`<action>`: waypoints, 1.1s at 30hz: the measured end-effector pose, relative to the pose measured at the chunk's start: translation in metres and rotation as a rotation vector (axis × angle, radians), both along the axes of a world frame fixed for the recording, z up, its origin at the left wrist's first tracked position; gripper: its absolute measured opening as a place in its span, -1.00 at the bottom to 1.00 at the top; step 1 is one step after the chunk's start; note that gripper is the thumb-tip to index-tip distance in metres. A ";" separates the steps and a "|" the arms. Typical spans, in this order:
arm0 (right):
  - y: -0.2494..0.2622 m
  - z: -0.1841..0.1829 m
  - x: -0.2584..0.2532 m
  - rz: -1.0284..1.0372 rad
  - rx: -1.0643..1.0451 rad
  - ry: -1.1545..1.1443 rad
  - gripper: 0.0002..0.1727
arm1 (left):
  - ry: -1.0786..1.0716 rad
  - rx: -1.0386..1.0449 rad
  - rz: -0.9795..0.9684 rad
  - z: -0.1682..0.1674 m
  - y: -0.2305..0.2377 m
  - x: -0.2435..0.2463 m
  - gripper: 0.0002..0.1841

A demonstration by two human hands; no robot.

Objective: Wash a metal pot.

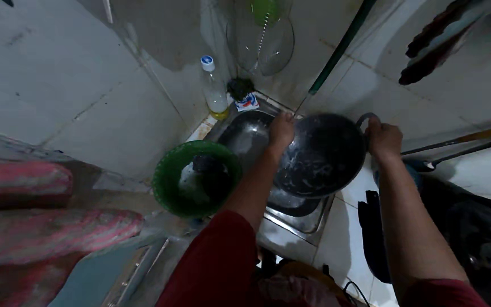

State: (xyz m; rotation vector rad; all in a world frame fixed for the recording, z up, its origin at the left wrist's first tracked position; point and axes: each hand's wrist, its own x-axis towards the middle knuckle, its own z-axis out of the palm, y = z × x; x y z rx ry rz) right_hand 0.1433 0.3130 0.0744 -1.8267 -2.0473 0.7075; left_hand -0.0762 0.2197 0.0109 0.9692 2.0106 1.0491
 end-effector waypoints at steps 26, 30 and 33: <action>-0.083 -0.039 -0.151 0.265 -0.809 0.877 -0.21 | 0.175 -0.358 -0.038 0.044 -0.162 0.036 -0.24; -0.094 -0.025 -0.154 0.143 -0.595 0.801 -0.55 | 0.310 -0.370 -0.171 0.036 -0.160 0.066 -0.25; -0.078 -0.022 -0.125 0.139 -0.634 0.771 -0.57 | 0.252 -0.275 -0.305 0.038 -0.170 0.076 -0.23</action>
